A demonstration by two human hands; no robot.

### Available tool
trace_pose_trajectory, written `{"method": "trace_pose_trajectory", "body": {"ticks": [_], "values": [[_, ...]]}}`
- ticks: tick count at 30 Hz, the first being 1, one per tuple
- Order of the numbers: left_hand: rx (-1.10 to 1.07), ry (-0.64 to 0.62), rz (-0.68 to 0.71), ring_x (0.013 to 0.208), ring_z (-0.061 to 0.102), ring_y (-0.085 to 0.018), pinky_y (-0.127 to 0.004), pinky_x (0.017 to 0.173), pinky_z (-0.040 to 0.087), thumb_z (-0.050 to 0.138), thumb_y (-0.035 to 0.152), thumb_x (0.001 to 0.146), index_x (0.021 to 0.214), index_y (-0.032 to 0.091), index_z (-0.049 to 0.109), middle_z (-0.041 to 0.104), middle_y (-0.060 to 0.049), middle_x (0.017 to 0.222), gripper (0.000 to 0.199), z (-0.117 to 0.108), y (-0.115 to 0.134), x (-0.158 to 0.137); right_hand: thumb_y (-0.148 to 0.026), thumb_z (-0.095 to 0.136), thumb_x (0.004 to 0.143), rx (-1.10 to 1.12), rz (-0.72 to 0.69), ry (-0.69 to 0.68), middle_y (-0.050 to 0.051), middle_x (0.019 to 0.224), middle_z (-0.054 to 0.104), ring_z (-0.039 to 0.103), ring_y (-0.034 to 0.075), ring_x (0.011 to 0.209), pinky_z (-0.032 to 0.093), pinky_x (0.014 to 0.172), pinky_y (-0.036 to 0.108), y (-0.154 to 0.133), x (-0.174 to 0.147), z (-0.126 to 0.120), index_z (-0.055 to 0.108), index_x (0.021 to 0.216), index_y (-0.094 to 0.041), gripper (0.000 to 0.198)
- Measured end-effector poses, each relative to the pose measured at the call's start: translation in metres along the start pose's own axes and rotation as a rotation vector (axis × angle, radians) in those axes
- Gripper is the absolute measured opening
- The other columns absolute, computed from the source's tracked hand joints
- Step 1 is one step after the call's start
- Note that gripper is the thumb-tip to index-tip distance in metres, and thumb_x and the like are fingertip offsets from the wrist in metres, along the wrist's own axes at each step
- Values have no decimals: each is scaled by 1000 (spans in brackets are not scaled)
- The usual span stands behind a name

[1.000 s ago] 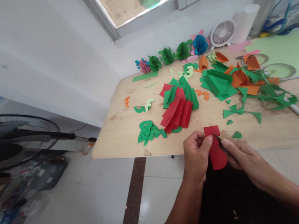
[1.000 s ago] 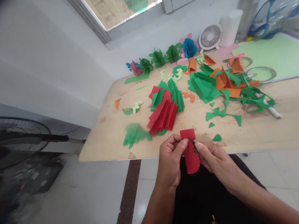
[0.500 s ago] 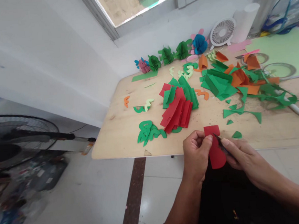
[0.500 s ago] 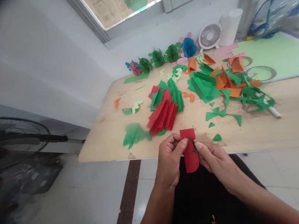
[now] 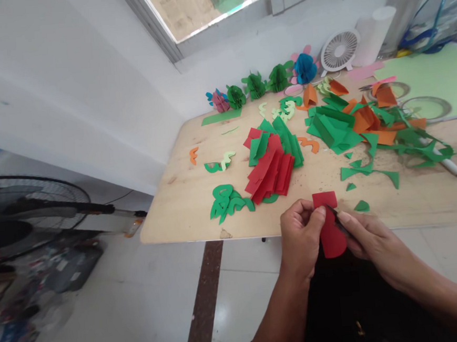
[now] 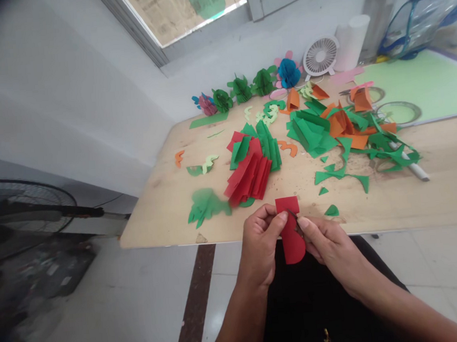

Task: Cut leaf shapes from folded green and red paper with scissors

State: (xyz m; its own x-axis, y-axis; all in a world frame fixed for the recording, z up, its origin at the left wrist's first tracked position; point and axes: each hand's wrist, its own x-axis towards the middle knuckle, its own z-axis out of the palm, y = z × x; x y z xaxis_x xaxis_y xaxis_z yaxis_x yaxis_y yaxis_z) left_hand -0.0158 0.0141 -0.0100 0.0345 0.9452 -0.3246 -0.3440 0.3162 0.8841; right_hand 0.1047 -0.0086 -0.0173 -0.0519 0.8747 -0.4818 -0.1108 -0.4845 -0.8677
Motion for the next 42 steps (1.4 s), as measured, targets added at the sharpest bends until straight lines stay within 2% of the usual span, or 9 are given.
{"method": "trace_pose_trajectory", "body": {"ticks": [12, 16, 21, 24, 28, 33, 37, 42], "values": [[22, 9, 2, 55, 49, -8, -21, 57, 40, 66, 25, 73, 68, 15, 58, 59, 2, 60, 14, 0, 1, 1, -60, 65, 72, -3, -38, 33, 1, 61, 49, 46, 15, 59, 47, 49, 21, -4, -2, 2, 52, 57, -22, 43], [26, 3, -2, 55, 49, -8, -21, 57, 40, 65, 24, 74, 68, 14, 57, 58, 2, 60, 13, 0, 1, 0, -57, 61, 76, -17, -36, 4, -2, 56, 41, 37, 13, 52, 36, 41, 21, -4, -2, 2, 47, 55, -22, 43], [21, -2, -2, 55, 49, -8, -21, 57, 39, 65, 25, 73, 68, 15, 57, 57, 2, 60, 14, 1, 0, -1, -57, 59, 79, 1, -46, -71, -6, 57, 29, 22, 10, 49, 21, 40, 22, -7, -2, 3, 46, 62, -21, 42], [18, 3, 0, 54, 48, -8, -21, 56, 39, 66, 26, 72, 67, 15, 57, 58, 2, 60, 15, 1, 1, -1, -59, 58, 79, 3, -58, -90, -6, 58, 29, 20, 10, 50, 19, 42, 22, -7, -1, 4, 47, 64, -20, 43], [-6, 6, -4, 54, 49, -8, -20, 57, 40, 67, 25, 71, 66, 15, 58, 58, 2, 59, 15, 2, 2, 0, -57, 55, 81, -46, -72, -81, -5, 55, 32, 24, 11, 49, 22, 42, 23, -5, -1, 2, 45, 61, -21, 42], [-48, 17, 8, 57, 54, -9, -22, 60, 43, 67, 27, 72, 69, 15, 61, 62, 1, 60, 14, 1, 0, 0, -59, 59, 76, -33, -55, -45, -2, 60, 43, 35, 12, 52, 32, 44, 23, -7, -2, 3, 50, 62, -22, 41], [-24, 0, 12, 58, 55, -10, -22, 61, 44, 67, 27, 73, 72, 14, 62, 63, 0, 62, 14, 0, 0, 0, -61, 61, 74, -48, -52, -19, -1, 59, 44, 37, 13, 52, 35, 44, 22, -8, -3, 4, 53, 61, -22, 42], [-16, -38, -3, 59, 54, -10, -22, 61, 43, 67, 26, 73, 70, 14, 62, 63, 0, 62, 13, -1, 2, 1, -63, 58, 76, -88, -69, -23, -3, 57, 39, 33, 12, 50, 32, 42, 22, -3, -1, 0, 46, 57, -21, 47]]}}
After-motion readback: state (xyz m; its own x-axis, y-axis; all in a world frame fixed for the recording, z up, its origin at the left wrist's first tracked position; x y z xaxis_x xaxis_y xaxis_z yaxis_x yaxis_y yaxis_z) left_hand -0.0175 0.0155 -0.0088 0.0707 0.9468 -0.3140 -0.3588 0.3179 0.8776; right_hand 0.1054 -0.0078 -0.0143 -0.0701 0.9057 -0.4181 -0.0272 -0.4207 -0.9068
